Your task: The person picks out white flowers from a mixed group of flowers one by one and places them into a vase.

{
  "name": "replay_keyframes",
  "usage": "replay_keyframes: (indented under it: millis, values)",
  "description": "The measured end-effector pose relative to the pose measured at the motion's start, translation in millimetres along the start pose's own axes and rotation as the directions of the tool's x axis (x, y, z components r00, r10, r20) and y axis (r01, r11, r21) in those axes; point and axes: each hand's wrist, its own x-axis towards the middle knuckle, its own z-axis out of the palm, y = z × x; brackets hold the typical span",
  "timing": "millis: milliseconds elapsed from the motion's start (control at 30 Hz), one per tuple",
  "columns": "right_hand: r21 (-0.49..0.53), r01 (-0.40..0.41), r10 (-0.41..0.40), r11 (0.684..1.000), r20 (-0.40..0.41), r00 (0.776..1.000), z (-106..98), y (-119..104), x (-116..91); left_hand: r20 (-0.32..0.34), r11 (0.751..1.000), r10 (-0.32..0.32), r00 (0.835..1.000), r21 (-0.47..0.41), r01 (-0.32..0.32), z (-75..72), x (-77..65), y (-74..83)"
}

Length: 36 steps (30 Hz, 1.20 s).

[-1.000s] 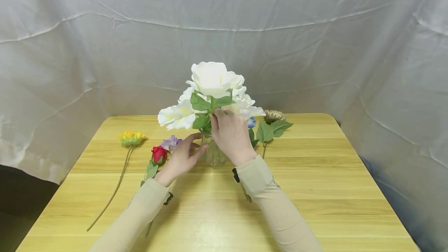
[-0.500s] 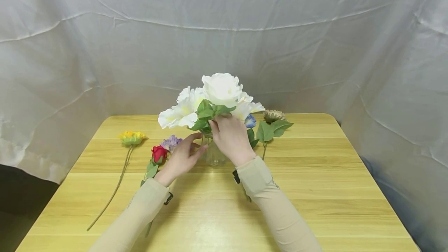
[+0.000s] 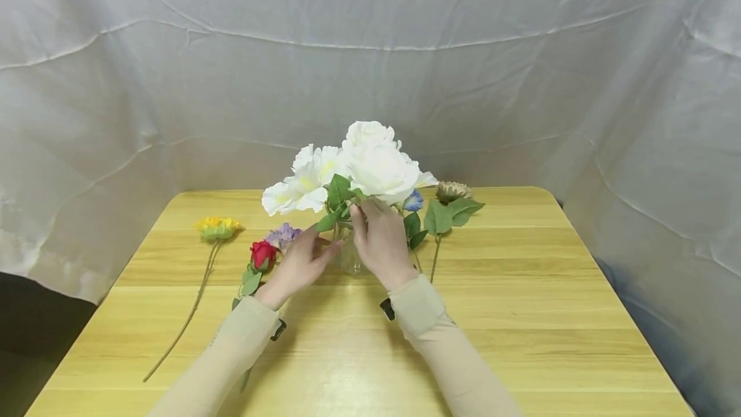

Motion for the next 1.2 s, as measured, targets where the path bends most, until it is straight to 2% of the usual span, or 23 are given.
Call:
replay_keyframes:
  millis: [133,233,467,633,833,1033,1200]
  values:
    - [0.047,0.011,-0.008,0.999,-0.074,0.997,1,-2,-1,-0.008,1.0,0.007,1.0,-0.01,-0.007,0.8,-0.3,1.2]
    - [0.056,0.032,-0.026,0.998,-0.097,0.995,0,-4,1,-0.017,1.0,0.01,1.0,-0.004,-0.01,1.3,-1.0,2.2]
    - [-0.018,0.03,-0.031,0.999,-0.038,0.999,-3,-7,8,-0.008,1.0,-0.003,1.0,-0.008,0.003,1.2,-2.6,3.1]
    - [0.036,0.011,-0.01,0.999,-0.027,1.0,-4,-8,8,-0.004,1.0,-0.012,1.0,0.001,0.012,0.6,-3.8,4.2]
    - [0.144,-0.072,0.082,0.987,-0.064,0.995,-6,-6,-1,-0.009,0.999,0.012,1.0,0.032,-0.012,-0.6,-6.4,4.3]
    - [0.217,-0.102,0.132,0.971,-0.129,0.983,-4,1,-16,0.0,0.997,0.03,1.0,0.074,-0.03,-1.7,-9.0,1.5]
    - [0.259,-0.205,0.232,0.944,-0.078,0.97,-4,3,-26,0.014,0.996,0.039,0.999,0.082,-0.04,-4.5,-12.1,1.5]
